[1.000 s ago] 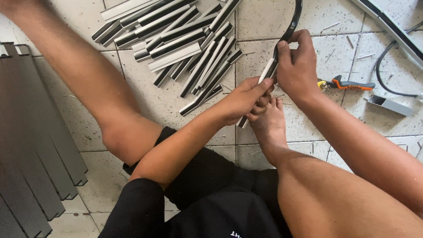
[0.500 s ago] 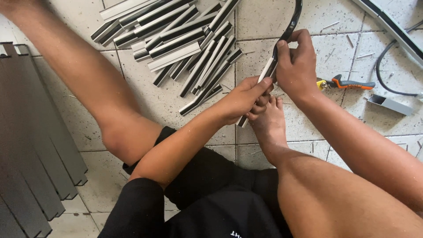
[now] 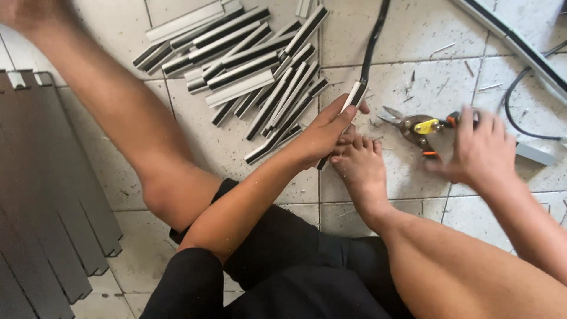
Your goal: The person is securing black rubber or plastic strips onto aluminum profiles using snips and manual pressure while sitting on the floor.
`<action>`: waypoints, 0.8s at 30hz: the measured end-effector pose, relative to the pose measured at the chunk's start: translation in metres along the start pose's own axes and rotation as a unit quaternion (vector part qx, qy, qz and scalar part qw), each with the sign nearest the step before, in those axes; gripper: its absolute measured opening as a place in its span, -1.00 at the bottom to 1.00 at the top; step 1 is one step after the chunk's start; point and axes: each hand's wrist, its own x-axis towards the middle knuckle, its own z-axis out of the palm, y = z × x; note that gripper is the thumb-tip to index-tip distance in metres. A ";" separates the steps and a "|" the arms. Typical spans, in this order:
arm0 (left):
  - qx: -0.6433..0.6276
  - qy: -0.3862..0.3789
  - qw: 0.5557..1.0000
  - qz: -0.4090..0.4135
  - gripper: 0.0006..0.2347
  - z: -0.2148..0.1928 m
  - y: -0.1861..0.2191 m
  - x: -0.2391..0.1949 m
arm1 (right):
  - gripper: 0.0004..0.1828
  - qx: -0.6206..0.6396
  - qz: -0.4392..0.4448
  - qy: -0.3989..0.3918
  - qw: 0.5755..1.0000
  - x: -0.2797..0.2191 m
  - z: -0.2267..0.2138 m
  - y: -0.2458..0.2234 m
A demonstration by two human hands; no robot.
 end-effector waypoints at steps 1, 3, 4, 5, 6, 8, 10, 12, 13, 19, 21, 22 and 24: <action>0.002 -0.002 1.000 0.001 -0.77 -0.002 -0.001 0.002 | 0.56 0.000 0.003 0.001 1.000 -0.009 0.010 0.000; 0.045 0.031 0.998 0.021 -0.78 -0.006 -0.005 0.007 | 0.76 0.072 0.029 0.011 0.997 -0.027 0.031 0.001; 0.046 0.029 0.998 0.021 -0.78 -0.008 -0.007 0.011 | 0.76 0.072 0.031 0.012 0.997 -0.026 0.032 0.005; 0.042 0.046 0.998 0.018 -0.79 -0.011 -0.010 0.014 | 0.67 0.109 0.023 0.024 0.993 -0.027 0.034 0.005; 0.039 0.063 0.997 0.016 -0.79 -0.013 -0.012 0.018 | 0.58 0.147 0.015 0.037 0.988 -0.029 0.037 0.007; 0.074 0.068 0.995 0.027 -0.78 -0.012 -0.012 0.018 | 0.20 0.127 0.012 0.081 0.988 -0.030 0.027 0.007; 0.109 0.078 0.990 0.038 -0.75 -0.013 -0.012 0.016 | -0.16 0.108 0.003 0.125 0.986 -0.030 0.014 0.004; 0.077 0.080 0.990 0.087 -0.72 -0.012 -0.013 0.017 | -0.28 0.305 0.012 0.032 0.952 -0.030 -0.004 0.001; 0.079 0.079 0.990 0.085 -0.72 -0.011 -0.013 0.017 | -0.28 0.308 0.014 0.032 0.951 -0.029 -0.015 -0.002; 0.126 0.105 0.978 0.129 -0.83 -0.017 -0.020 0.019 | -0.09 0.490 0.014 -0.136 0.861 -0.027 -0.056 -0.018; 0.137 0.100 0.971 0.167 -0.88 -0.018 -0.023 0.020 | -0.08 0.482 -0.001 -0.132 0.866 -0.023 -0.060 -0.017; 0.136 0.101 0.971 0.167 -0.88 -0.019 -0.023 0.020 | -0.08 0.481 -0.002 -0.133 0.866 -0.022 -0.059 -0.016; 0.142 0.100 0.970 0.170 -0.87 -0.019 -0.023 0.018 | -0.05 0.476 -0.010 -0.119 0.871 -0.021 -0.057 -0.014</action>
